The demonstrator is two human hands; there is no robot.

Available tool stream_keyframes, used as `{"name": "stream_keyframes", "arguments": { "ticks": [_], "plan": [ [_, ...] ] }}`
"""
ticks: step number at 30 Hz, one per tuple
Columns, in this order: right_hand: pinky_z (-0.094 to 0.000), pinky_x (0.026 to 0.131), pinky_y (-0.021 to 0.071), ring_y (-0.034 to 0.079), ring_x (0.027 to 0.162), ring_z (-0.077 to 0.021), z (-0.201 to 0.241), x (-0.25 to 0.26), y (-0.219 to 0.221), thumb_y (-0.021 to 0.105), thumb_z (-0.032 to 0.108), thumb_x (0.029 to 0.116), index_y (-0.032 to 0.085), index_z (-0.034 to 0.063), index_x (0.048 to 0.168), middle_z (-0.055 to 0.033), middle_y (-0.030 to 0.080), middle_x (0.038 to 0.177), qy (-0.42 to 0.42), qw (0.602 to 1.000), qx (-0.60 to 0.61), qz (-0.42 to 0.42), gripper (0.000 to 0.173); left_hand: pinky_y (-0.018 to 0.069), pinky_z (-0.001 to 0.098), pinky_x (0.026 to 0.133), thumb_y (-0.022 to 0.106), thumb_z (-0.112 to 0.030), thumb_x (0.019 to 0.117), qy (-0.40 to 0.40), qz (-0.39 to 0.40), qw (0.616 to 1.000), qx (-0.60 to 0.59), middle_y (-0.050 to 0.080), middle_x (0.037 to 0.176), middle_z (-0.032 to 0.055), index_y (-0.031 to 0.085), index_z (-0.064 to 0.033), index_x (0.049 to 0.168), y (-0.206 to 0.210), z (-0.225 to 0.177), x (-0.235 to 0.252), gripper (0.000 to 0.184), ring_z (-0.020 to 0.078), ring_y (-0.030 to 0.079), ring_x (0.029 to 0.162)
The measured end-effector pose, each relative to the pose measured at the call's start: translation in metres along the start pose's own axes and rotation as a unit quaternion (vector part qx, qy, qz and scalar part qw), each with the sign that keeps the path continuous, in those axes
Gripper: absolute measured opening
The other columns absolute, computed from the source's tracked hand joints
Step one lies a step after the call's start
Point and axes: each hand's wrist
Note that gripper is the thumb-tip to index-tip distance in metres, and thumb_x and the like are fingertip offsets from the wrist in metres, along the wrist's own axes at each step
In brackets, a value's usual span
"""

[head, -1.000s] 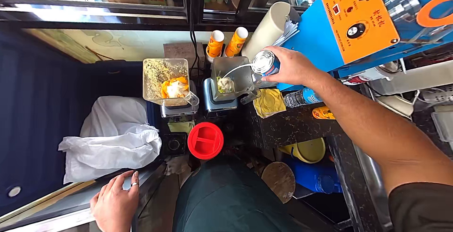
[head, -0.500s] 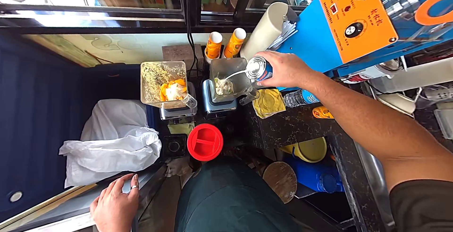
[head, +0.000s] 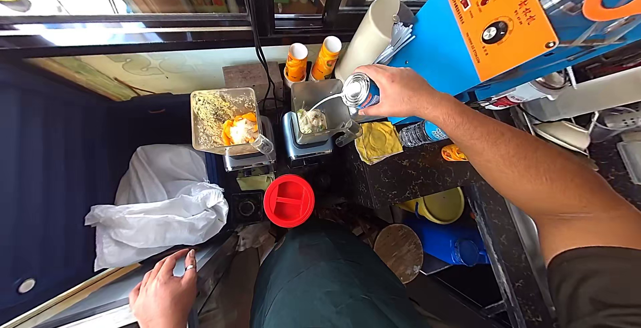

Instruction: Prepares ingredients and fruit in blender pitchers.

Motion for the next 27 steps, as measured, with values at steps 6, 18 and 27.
{"name": "stream_keyframes", "arguments": {
  "ticks": [6,18,27],
  "plan": [
    [-0.0574,0.086,0.0557,0.066,0.113,-0.0295,-0.007,-0.013,-0.006,0.085,0.050,0.0738,0.051,0.0193,0.145,-0.0079,0.063,0.133,0.016,1.000,-0.023,0.015,0.085,0.0399,0.0627,0.100,0.045,-0.049,0.1004,-0.005,0.000,1.000,0.006,0.074,0.111,0.0086,0.077,-0.0188,0.106,0.001,0.001,0.000,0.044,0.0328,0.067,0.110],
    [-0.0596,0.085,0.0551,0.067,0.112,-0.0308,-0.015,-0.018,-0.013,0.085,0.050,0.0739,0.051,0.0200,0.144,-0.0078,0.063,0.134,0.032,0.999,-0.027,0.020,0.084,0.0402,0.0627,0.099,0.046,-0.048,0.0997,-0.006,0.002,1.000,0.010,0.075,0.111,0.0089,0.077,-0.0186,0.106,0.001,-0.002,0.000,0.043,0.0321,0.067,0.110],
    [-0.0583,0.085,0.0557,0.067,0.111,-0.0299,-0.011,-0.026,-0.015,0.084,0.052,0.0748,0.051,0.0196,0.145,-0.0072,0.063,0.135,0.027,0.998,-0.043,0.042,0.085,0.0400,0.0633,0.100,0.046,-0.047,0.1001,-0.008,-0.005,1.000,0.000,0.075,0.110,0.0093,0.076,-0.0180,0.106,0.001,-0.001,-0.001,0.042,0.0325,0.067,0.109]
  ]
}}
Point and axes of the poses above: each hand's wrist, its own x-axis towards the middle knuckle, its own y-axis out of the palm, z = x × y
